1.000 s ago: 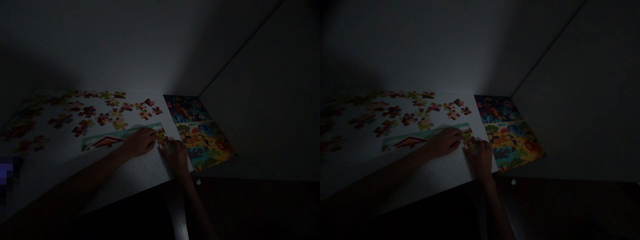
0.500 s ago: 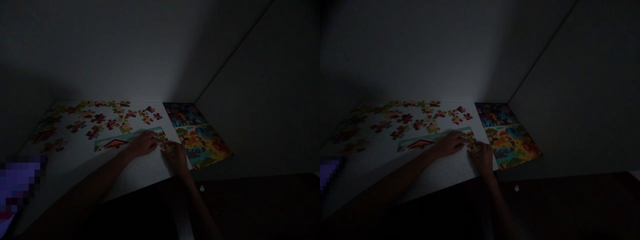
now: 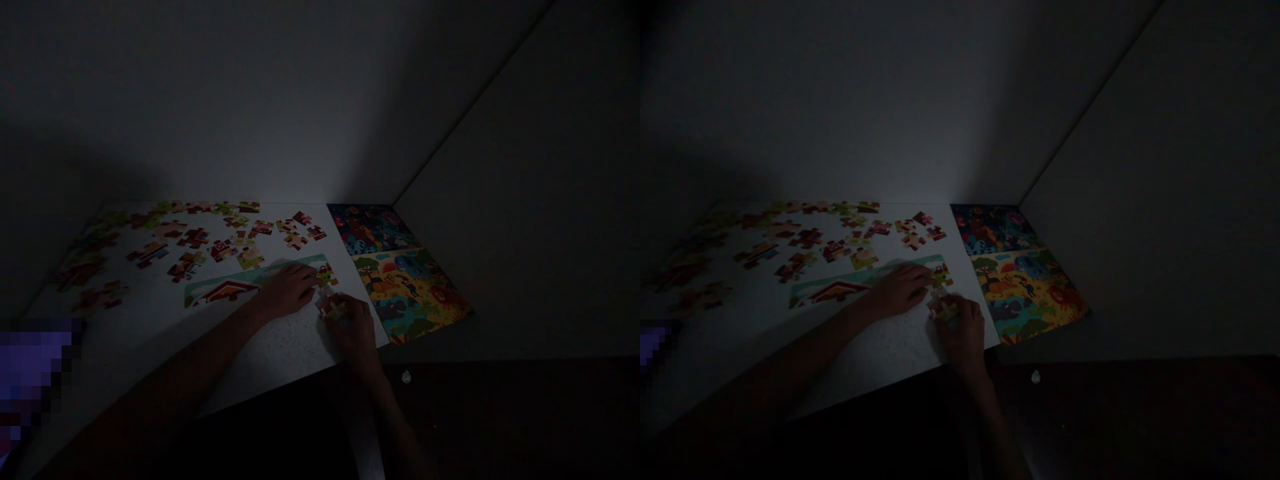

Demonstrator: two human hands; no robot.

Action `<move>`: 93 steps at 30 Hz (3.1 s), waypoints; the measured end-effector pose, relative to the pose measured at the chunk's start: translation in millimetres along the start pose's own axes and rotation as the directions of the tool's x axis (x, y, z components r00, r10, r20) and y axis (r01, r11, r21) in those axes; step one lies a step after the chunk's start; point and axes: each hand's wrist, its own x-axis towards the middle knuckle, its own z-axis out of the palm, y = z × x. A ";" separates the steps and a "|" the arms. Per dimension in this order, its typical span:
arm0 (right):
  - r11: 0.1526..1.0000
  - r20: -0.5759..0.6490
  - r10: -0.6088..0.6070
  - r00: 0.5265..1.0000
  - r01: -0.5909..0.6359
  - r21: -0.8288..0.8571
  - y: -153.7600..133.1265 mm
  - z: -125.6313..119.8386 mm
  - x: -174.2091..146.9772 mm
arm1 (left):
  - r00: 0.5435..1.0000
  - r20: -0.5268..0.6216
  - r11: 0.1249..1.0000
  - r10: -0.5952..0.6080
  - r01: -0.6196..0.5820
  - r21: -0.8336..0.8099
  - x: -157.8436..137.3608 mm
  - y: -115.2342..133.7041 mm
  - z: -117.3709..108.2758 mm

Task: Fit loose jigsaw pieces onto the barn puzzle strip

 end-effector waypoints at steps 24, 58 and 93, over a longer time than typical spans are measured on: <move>0.971 -0.021 0.054 0.998 -0.058 -0.232 -5.4 4.7 16.6 | 1.000 -0.012 1.000 -0.008 0.008 -0.019 2.8 1.9 -4.0; 0.946 0.321 -0.258 0.911 0.171 0.274 -48.8 13.0 7.2 | 0.999 -0.021 0.991 -0.035 0.032 -0.128 -5.0 -0.4 -7.1; 0.893 0.670 -0.386 0.634 0.439 0.099 -115.7 136.7 230.9 | 0.998 -0.029 0.999 0.049 -0.049 0.016 -4.0 -3.4 10.0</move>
